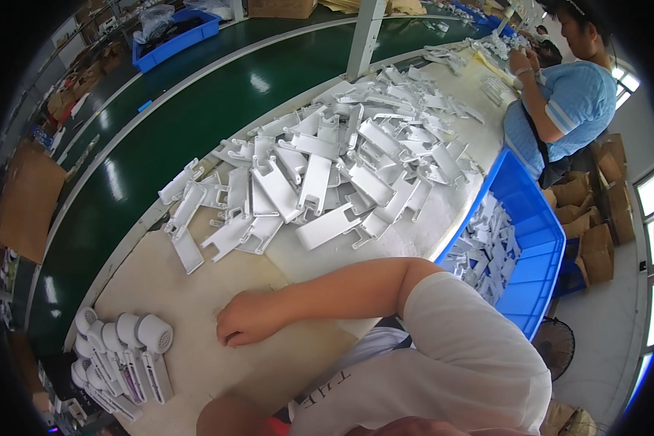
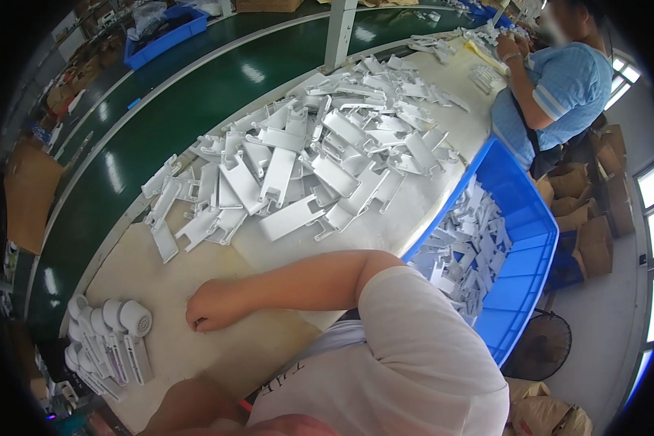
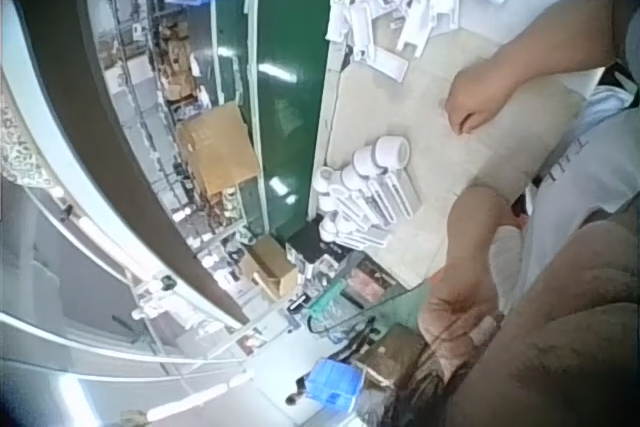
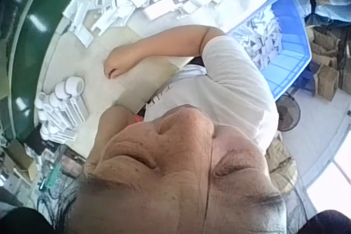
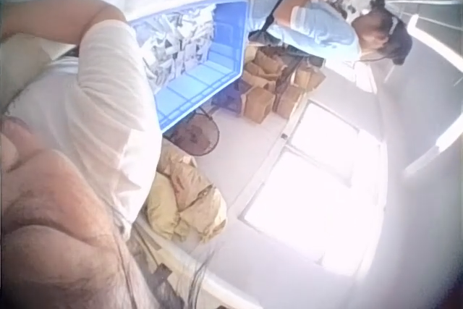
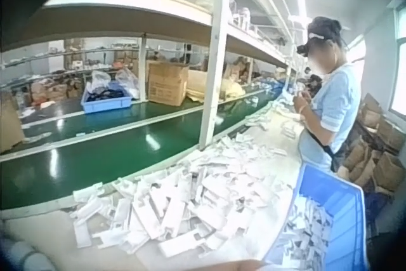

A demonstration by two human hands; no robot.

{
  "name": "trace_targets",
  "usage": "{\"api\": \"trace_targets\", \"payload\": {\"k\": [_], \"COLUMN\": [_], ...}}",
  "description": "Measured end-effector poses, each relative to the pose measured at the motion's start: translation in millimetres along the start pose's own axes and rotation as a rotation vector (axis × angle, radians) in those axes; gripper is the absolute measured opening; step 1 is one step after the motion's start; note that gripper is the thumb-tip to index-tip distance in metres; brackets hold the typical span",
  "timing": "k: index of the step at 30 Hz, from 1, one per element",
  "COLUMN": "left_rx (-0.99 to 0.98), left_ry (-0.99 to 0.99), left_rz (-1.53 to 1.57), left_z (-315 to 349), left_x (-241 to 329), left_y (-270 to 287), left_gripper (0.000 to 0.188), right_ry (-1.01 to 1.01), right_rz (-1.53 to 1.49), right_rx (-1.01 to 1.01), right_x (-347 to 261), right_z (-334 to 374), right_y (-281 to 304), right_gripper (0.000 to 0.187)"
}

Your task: The person assembles portable fans by fitting the fan head and battery assemblies into plastic handle casings, snapping the casing halves together by hand, and placing the assembled units on the table.

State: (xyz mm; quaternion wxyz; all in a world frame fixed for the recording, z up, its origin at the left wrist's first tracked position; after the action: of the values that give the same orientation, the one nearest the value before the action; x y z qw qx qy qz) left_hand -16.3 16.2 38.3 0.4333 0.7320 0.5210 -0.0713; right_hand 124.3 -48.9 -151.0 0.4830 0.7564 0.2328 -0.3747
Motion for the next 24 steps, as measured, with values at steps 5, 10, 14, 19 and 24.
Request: {"api": "trace_targets", "payload": {"k": [5,10,14,19,24], "left_rx": [0.273,0.181,0.812,0.567,0.684], "left_ry": [0.403,0.542,0.945,1.368,1.548], "left_rz": [-1.371,-1.725,-1.789,-1.723,-1.625], "left_z": [0.2,-14.3,-2.7,32.0,52.1], "left_x": [44.0,42.7,63.1,55.6,36.4], "left_y": [-13.4,16.8,28.6,27.3,31.3], "left_gripper": [0.011,0.020,0.027,0.018,0.012], "right_ry": [0.007,0.070,-0.031,0.109,-0.092], "right_rz": [0.023,0.048,0.089,-0.126,-0.032], "right_rx": [0.002,0.012,0.004,-0.055,-0.002], "right_x": [-4.3,3.9,-3.6,49.9,-18.1], "right_z": [-2.1,-12.8,-4.4,1.5,-7.4], "right_y": [6.4,-1.5,11.1,-38.8,3.1], "right_gripper": [0.014,0.015,0.019,0.023,0.014]}}
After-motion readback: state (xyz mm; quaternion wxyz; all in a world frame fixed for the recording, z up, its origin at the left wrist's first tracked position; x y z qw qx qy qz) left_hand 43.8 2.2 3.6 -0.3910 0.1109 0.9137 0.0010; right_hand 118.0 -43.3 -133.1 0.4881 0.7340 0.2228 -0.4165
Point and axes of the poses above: each hand's wrist, its own z-axis away from the middle knuckle, its own y-axis out of the back of the hand, x = y × z, the point moved 1 cm from there along -z, towards the middle knuckle, and after that the axes turned 6 degrees about x, right-handed, at the moved point
